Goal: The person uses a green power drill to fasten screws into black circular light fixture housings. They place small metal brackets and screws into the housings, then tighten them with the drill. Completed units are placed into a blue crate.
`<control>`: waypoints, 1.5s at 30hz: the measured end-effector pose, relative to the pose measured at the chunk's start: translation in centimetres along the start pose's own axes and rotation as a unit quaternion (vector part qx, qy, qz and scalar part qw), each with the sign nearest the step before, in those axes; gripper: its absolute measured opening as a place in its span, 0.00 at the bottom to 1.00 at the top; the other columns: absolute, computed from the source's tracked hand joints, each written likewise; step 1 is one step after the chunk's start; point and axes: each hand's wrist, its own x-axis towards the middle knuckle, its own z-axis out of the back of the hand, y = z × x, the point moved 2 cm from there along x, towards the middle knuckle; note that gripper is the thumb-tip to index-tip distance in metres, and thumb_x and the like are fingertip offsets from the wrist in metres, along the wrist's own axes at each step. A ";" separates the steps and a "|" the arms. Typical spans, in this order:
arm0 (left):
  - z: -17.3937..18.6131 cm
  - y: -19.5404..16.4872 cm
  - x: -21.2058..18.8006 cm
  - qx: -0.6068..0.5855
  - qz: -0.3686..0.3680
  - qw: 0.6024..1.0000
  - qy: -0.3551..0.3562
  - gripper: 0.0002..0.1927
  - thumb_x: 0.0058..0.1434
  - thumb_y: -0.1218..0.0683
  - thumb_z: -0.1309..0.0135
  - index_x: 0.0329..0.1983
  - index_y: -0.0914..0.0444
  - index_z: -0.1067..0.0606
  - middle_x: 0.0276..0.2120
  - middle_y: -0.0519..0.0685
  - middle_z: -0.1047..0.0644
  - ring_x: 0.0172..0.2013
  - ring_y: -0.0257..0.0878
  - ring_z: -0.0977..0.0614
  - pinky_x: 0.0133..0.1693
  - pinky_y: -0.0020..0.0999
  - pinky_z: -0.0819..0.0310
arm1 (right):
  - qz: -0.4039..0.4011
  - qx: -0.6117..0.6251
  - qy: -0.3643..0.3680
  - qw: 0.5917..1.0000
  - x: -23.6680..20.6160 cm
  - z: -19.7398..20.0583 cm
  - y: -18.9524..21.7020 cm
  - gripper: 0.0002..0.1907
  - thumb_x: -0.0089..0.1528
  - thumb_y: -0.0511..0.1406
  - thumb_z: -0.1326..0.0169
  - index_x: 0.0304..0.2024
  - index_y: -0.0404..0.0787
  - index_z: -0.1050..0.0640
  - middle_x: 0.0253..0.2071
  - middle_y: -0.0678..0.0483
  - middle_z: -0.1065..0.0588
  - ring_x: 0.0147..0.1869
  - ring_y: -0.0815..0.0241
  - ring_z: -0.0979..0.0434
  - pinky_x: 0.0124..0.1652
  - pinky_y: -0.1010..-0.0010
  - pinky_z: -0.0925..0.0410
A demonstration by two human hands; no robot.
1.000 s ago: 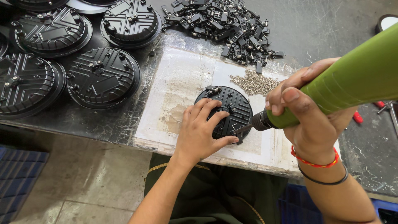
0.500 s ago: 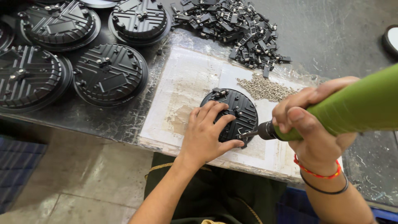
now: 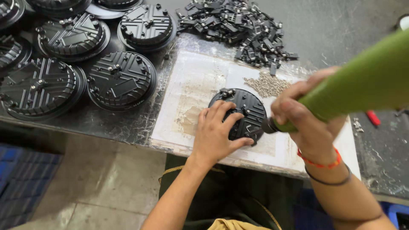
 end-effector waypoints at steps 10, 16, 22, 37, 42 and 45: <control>0.7 -1.2 -1.3 -0.009 -0.015 0.999 0.044 0.39 0.38 0.38 0.26 0.53 0.55 0.23 0.61 0.54 0.31 0.66 0.58 0.37 0.65 0.58 0.46 | 0.011 0.041 0.018 0.999 -1.9 3.3 -0.1 0.17 0.74 0.35 0.45 0.60 0.33 0.33 0.51 0.43 0.25 0.52 0.54 0.23 0.56 0.61 0.30; 2.1 -3.5 -3.5 -0.031 -0.020 0.994 0.102 0.42 0.31 0.46 0.24 0.54 0.56 0.25 0.61 0.55 0.33 0.66 0.59 0.38 0.65 0.58 0.45 | -0.092 -0.035 0.009 0.995 -8.8 4.6 -2.7 0.27 0.69 0.39 0.45 0.66 0.33 0.34 0.64 0.44 0.29 0.68 0.47 0.27 0.68 0.53 0.34; 2.5 -6.5 -5.0 -0.050 -0.071 0.987 0.132 0.41 0.31 0.56 0.28 0.54 0.56 0.25 0.60 0.55 0.32 0.65 0.59 0.35 0.63 0.57 0.43 | 0.059 -0.495 0.222 0.838 -16.0 3.3 -0.9 0.36 0.46 0.43 0.29 0.53 0.36 0.25 0.62 0.44 0.30 0.68 0.36 0.34 0.64 0.50 0.39; -2.0 -2.7 -3.3 -0.203 0.036 0.972 0.111 0.26 0.46 0.56 0.30 0.48 0.65 0.24 0.55 0.57 0.23 0.56 0.51 0.19 0.53 0.40 0.23 | 0.040 -0.704 -0.257 0.661 -22.7 28.3 12.5 0.16 0.69 0.21 0.45 0.55 0.33 0.35 0.54 0.45 0.27 0.57 0.52 0.23 0.59 0.68 0.30; -3.3 -1.7 -4.7 -0.188 0.032 0.973 0.127 0.23 0.45 0.54 0.28 0.43 0.64 0.21 0.50 0.55 0.20 0.52 0.49 0.16 0.52 0.41 0.22 | -0.029 -0.731 -0.306 0.609 -23.4 41.0 12.1 0.16 0.71 0.20 0.50 0.60 0.33 0.34 0.54 0.47 0.29 0.58 0.54 0.24 0.61 0.71 0.31; -4.1 -1.5 -5.0 -0.183 0.031 0.975 0.125 0.22 0.45 0.52 0.28 0.42 0.64 0.20 0.48 0.55 0.19 0.51 0.48 0.16 0.51 0.41 0.20 | -0.055 -0.757 -0.278 0.589 -22.2 41.9 11.8 0.21 0.66 0.23 0.43 0.58 0.32 0.35 0.54 0.46 0.31 0.59 0.52 0.26 0.62 0.67 0.32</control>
